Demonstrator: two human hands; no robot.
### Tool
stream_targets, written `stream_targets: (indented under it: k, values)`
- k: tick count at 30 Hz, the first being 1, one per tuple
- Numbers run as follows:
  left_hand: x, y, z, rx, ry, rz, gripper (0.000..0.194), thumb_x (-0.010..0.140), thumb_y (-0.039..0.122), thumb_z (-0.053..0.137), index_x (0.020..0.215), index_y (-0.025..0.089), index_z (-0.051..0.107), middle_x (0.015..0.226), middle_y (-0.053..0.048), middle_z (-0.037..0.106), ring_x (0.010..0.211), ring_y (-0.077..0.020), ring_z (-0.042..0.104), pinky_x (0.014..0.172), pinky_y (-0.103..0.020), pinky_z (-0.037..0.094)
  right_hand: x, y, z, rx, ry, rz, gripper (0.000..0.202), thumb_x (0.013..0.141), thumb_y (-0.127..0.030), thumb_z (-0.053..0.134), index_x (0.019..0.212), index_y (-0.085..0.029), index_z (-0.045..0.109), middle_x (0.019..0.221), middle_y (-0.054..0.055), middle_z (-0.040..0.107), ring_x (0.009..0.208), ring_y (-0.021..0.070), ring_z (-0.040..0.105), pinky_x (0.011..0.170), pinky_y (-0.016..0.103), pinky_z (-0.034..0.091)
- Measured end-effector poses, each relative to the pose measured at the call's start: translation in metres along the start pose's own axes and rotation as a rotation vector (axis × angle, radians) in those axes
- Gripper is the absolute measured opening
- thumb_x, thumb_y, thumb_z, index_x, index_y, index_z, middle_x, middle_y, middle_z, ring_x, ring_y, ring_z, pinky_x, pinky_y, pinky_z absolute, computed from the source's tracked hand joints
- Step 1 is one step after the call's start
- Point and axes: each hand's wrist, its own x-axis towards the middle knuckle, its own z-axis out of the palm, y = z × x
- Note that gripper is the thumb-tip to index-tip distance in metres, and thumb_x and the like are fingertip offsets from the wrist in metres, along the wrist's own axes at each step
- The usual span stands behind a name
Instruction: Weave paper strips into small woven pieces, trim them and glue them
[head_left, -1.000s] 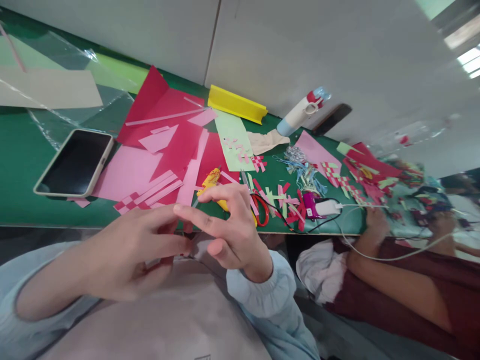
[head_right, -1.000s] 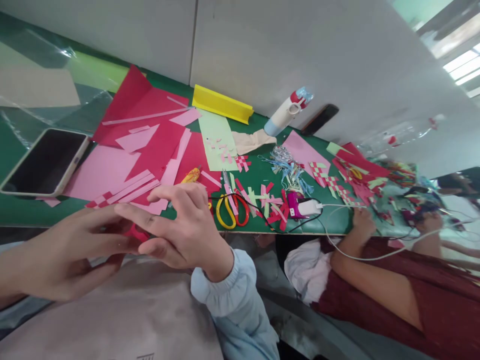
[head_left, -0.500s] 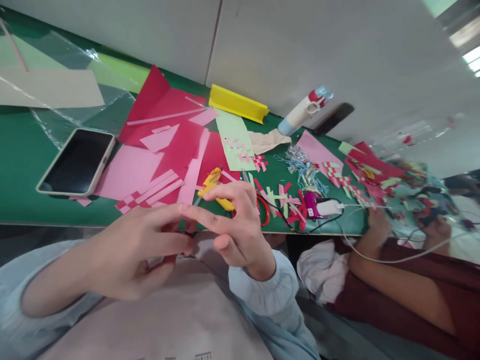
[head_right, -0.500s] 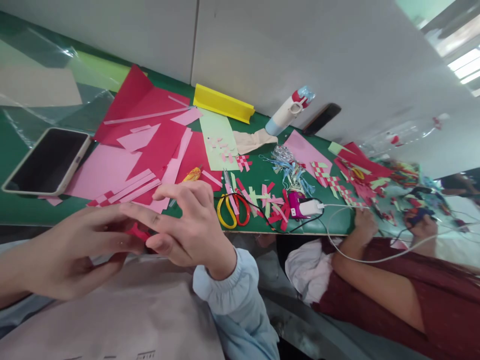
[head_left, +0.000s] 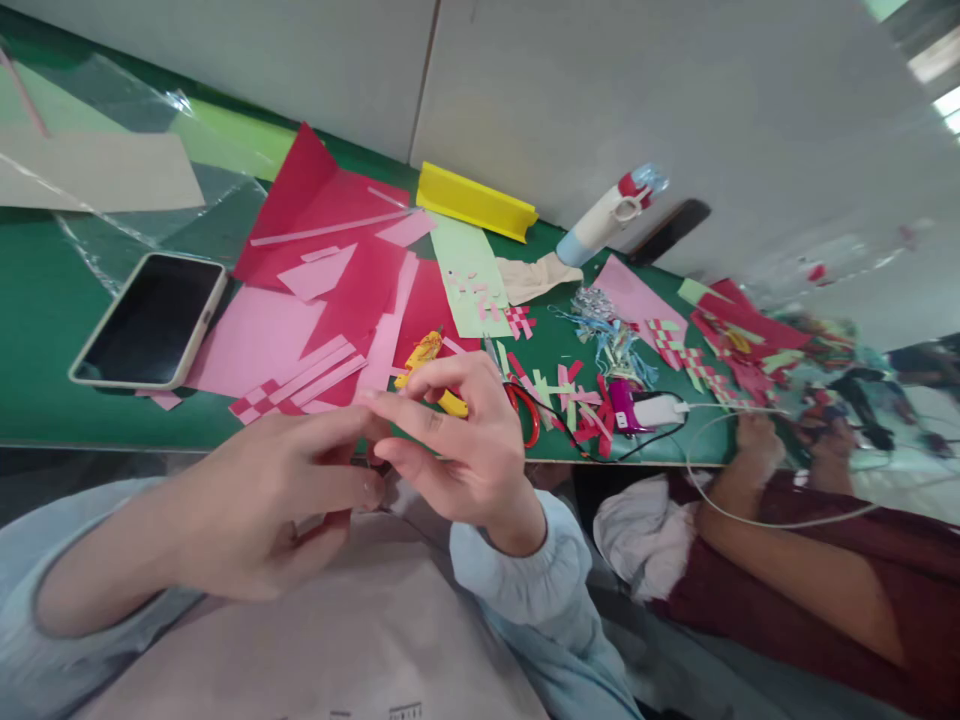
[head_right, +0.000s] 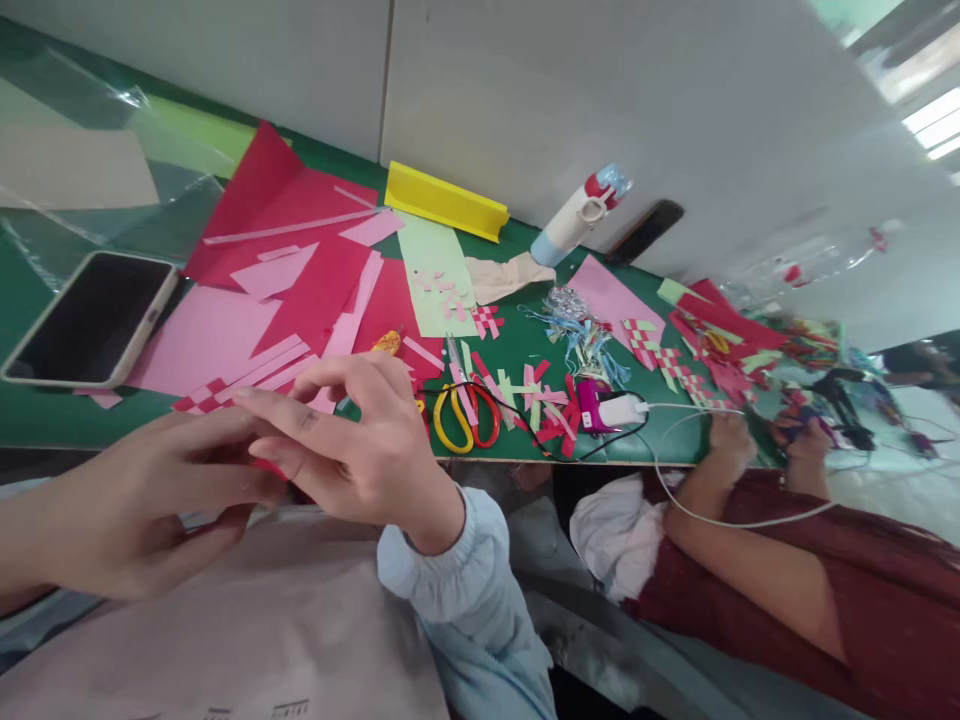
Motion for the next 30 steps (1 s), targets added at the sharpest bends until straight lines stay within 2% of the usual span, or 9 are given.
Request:
stream_targets:
  k: [3, 7, 13, 19, 21, 25, 30]
  values:
    - [-0.002, -0.002, 0.004, -0.088, -0.017, 0.002, 0.024, 0.081, 0.012, 0.048, 0.078, 0.028, 0.066, 0.087, -0.001, 0.059, 0.057, -0.0123, 0.049, 0.046, -0.026, 0.038, 0.003, 0.005, 0.003, 0.046, -0.014, 0.01, 0.021, 0.099, -0.031, 0.062, 0.105, -0.019, 0.079, 0.09, 0.004, 0.063, 0.083, 0.0143, 0.058, 0.08, 0.033, 0.054]
    - [-0.005, -0.004, 0.008, -0.021, -0.022, 0.003, 0.024, 0.082, 0.013, 0.047, 0.082, 0.029, 0.065, 0.084, 0.0, 0.059, 0.059, -0.0143, 0.051, 0.047, -0.028, 0.037, 0.005, 0.007, 0.005, 0.111, -0.084, 0.056, 0.017, 0.097, -0.028, 0.064, 0.096, -0.02, 0.079, 0.081, 0.002, 0.065, 0.078, 0.0125, 0.06, 0.078, 0.032, 0.053]
    - [-0.003, -0.004, 0.009, 0.057, -0.004, 0.038, 0.023, 0.081, 0.013, 0.046, 0.082, 0.028, 0.064, 0.081, 0.0, 0.056, 0.058, -0.0139, 0.049, 0.045, -0.028, 0.033, 0.008, 0.004, 0.007, 0.228, -0.006, 0.133, 0.012, 0.092, -0.017, 0.07, 0.082, -0.016, 0.076, 0.079, 0.001, 0.07, 0.076, 0.0107, 0.065, 0.075, 0.027, 0.055]
    - [-0.002, -0.008, 0.006, 0.053, -0.021, 0.014, 0.022, 0.085, 0.015, 0.046, 0.079, 0.026, 0.064, 0.093, -0.001, 0.058, 0.055, -0.0099, 0.048, 0.045, -0.025, 0.037, 0.007, 0.007, -0.002, 0.253, 0.077, 0.24, 0.006, 0.087, -0.016, 0.075, 0.082, -0.017, 0.077, 0.079, 0.001, 0.071, 0.075, 0.0104, 0.065, 0.074, 0.025, 0.056]
    - [-0.003, -0.009, 0.006, 0.04, -0.017, -0.024, 0.022, 0.086, 0.016, 0.047, 0.084, 0.027, 0.066, 0.094, -0.001, 0.057, 0.054, -0.0089, 0.048, 0.044, -0.025, 0.039, 0.004, 0.006, -0.006, 0.276, 0.069, 0.241, 0.004, 0.086, -0.018, 0.076, 0.084, -0.018, 0.079, 0.08, 0.0, 0.071, 0.074, 0.0097, 0.065, 0.072, 0.024, 0.056]
    - [-0.004, -0.012, 0.007, 0.002, -0.014, -0.06, 0.024, 0.086, 0.017, 0.047, 0.095, 0.028, 0.066, 0.101, -0.003, 0.058, 0.063, -0.0101, 0.058, 0.049, -0.024, 0.046, -0.002, 0.0, -0.006, 0.328, 0.042, 0.235, 0.005, 0.088, -0.02, 0.075, 0.085, -0.018, 0.08, 0.078, -0.001, 0.07, 0.071, 0.008, 0.064, 0.069, 0.023, 0.055]
    - [-0.005, -0.015, 0.008, 0.006, -0.001, -0.036, 0.019, 0.085, 0.017, 0.049, 0.093, 0.026, 0.063, 0.102, -0.002, 0.056, 0.067, -0.0105, 0.059, 0.051, -0.023, 0.048, -0.008, -0.006, 0.004, 0.289, -0.034, 0.226, 0.014, 0.093, -0.027, 0.069, 0.091, -0.019, 0.08, 0.078, -0.001, 0.068, 0.073, 0.0082, 0.063, 0.072, 0.025, 0.056]
